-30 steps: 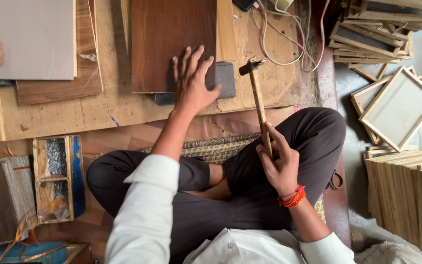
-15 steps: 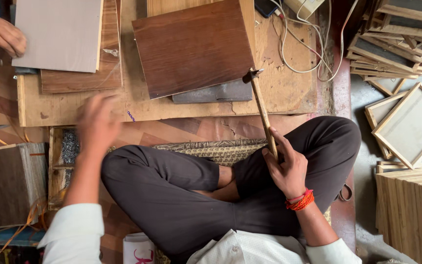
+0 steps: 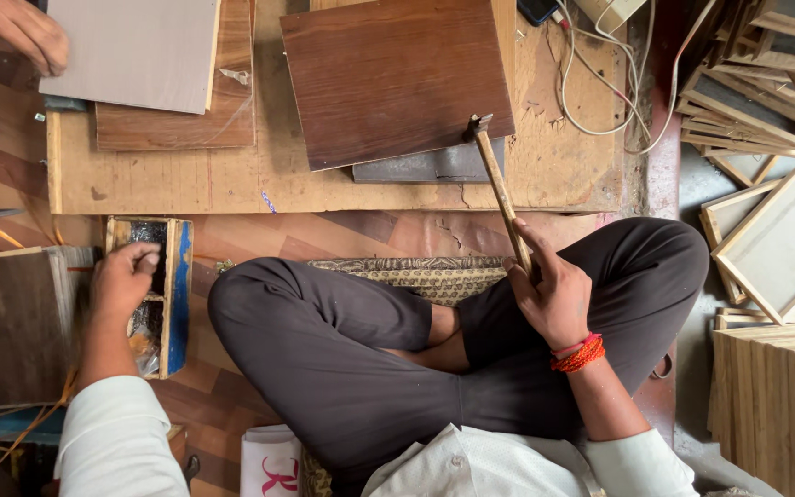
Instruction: The person sits on the floor and uses a hammer to drive nails into wooden boards and frames. They repeatedly pick up boards, position them on a metal block, hammer nails, and then set the finished pieces aside.
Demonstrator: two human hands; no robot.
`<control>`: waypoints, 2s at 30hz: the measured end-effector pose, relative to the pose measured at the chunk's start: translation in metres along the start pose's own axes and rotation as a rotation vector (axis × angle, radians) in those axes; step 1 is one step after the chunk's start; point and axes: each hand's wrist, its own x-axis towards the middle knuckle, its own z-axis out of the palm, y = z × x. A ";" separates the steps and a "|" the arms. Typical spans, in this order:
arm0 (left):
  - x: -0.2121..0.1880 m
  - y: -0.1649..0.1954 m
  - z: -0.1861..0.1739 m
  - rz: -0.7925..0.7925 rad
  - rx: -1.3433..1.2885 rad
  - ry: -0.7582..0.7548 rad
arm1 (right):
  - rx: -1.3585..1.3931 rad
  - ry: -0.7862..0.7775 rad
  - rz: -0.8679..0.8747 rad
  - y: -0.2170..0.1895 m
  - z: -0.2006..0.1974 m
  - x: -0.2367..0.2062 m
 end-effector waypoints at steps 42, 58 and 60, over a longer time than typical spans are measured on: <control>0.014 0.336 0.173 0.733 -0.220 0.304 | -0.189 -0.042 -0.166 0.009 0.011 -0.005; 0.025 0.324 0.191 0.709 -0.187 0.192 | 0.033 0.090 -0.316 -0.017 -0.008 0.009; 0.026 0.323 0.192 0.705 -0.168 0.193 | 0.058 0.071 -0.334 -0.019 -0.011 0.009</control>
